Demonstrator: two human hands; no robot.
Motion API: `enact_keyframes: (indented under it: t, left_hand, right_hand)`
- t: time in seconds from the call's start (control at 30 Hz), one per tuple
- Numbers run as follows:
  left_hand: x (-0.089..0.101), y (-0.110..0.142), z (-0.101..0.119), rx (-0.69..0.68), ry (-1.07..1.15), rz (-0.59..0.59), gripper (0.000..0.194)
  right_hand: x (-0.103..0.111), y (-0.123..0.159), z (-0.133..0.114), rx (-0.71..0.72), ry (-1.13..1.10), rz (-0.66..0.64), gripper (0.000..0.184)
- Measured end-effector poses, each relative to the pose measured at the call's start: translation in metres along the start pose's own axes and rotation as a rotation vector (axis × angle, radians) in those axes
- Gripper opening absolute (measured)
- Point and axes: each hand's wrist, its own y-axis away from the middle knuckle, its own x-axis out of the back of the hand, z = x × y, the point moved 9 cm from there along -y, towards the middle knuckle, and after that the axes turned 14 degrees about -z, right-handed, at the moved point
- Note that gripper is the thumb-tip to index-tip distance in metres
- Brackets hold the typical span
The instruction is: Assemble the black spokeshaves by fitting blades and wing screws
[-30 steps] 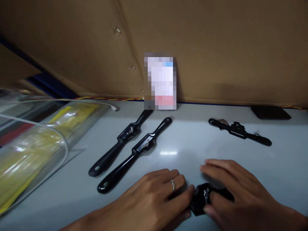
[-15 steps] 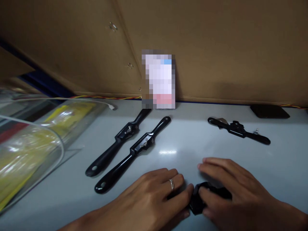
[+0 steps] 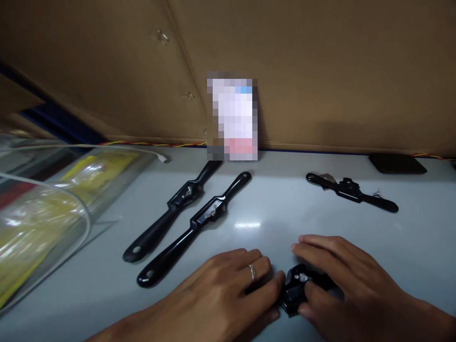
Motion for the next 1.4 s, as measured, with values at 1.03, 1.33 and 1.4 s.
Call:
enact_keyframes:
  t: [1.03, 1.33, 1.4]
  left_hand:
    - [-0.002, 0.000, -0.001, 0.002, -0.008, -0.034, 0.016]
    - [-0.001, 0.000, 0.001, -0.013, -0.008, -0.016, 0.017]
    - [0.000, 0.000, 0.001, -0.009, -0.015, -0.010, 0.016]
  right_hand:
    - [-0.006, -0.003, 0.008, -0.063, -0.039, -0.099, 0.028]
    - [-0.011, -0.001, 0.001, 0.039, -0.153, -0.140, 0.027]
    - [-0.011, -0.002, 0.004, 0.010, -0.179, -0.127, 0.028]
